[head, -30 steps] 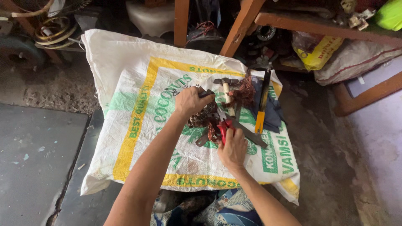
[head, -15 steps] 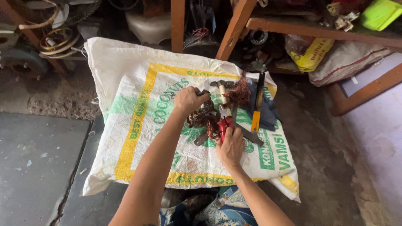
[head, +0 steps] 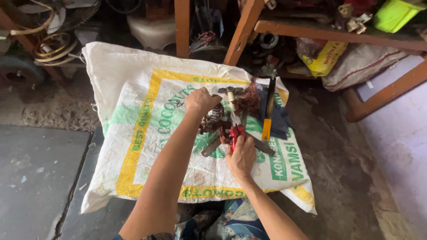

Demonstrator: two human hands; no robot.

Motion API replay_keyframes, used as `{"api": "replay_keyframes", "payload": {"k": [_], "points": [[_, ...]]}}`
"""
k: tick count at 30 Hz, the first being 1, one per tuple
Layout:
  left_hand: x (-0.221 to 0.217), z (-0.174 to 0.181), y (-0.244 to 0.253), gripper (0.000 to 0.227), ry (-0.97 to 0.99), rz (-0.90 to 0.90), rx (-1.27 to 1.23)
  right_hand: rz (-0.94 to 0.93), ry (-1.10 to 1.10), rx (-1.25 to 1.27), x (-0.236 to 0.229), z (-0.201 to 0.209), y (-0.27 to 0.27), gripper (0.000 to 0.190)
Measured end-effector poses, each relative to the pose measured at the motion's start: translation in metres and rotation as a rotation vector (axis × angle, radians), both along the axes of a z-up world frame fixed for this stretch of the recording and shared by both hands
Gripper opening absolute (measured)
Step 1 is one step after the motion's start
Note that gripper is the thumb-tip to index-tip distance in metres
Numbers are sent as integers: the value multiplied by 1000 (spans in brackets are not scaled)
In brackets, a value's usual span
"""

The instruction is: The person pulls copper wire out of a motor stator by hand and using pliers, prying and tugging at the bundles of wire on top of a white bag.

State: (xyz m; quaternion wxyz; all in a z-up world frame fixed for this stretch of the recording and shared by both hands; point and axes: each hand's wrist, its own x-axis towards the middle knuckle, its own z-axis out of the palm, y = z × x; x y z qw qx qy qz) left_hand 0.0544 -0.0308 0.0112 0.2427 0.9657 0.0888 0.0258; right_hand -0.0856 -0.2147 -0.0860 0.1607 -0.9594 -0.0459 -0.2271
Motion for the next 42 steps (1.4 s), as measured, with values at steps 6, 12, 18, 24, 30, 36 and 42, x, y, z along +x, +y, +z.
{"api": "replay_keyframes", "payload": {"k": [6, 12, 18, 24, 30, 36, 42], "points": [[3, -1, -2, 73, 70, -25, -4, 9, 2, 1, -1, -5, -1, 39], [20, 6, -14, 64, 93, -99, 53, 5, -9, -35, 4, -12, -2, 39], [22, 17, -26, 62, 178, -137, 113, -8, 68, -85, 7, -13, 0, 40], [23, 4, -21, 67, 21, -314, 237, 28, 62, -119, 7, -24, -3, 38], [21, 3, -15, 76, 47, -378, 297, 109, -178, -12, 5, -31, -6, 53], [24, -5, -3, 77, 44, -427, 127, 217, -493, 82, 8, -36, -13, 62], [29, -16, -7, 68, -25, -452, 258, 130, -332, 173, 4, -31, -12, 54]]}}
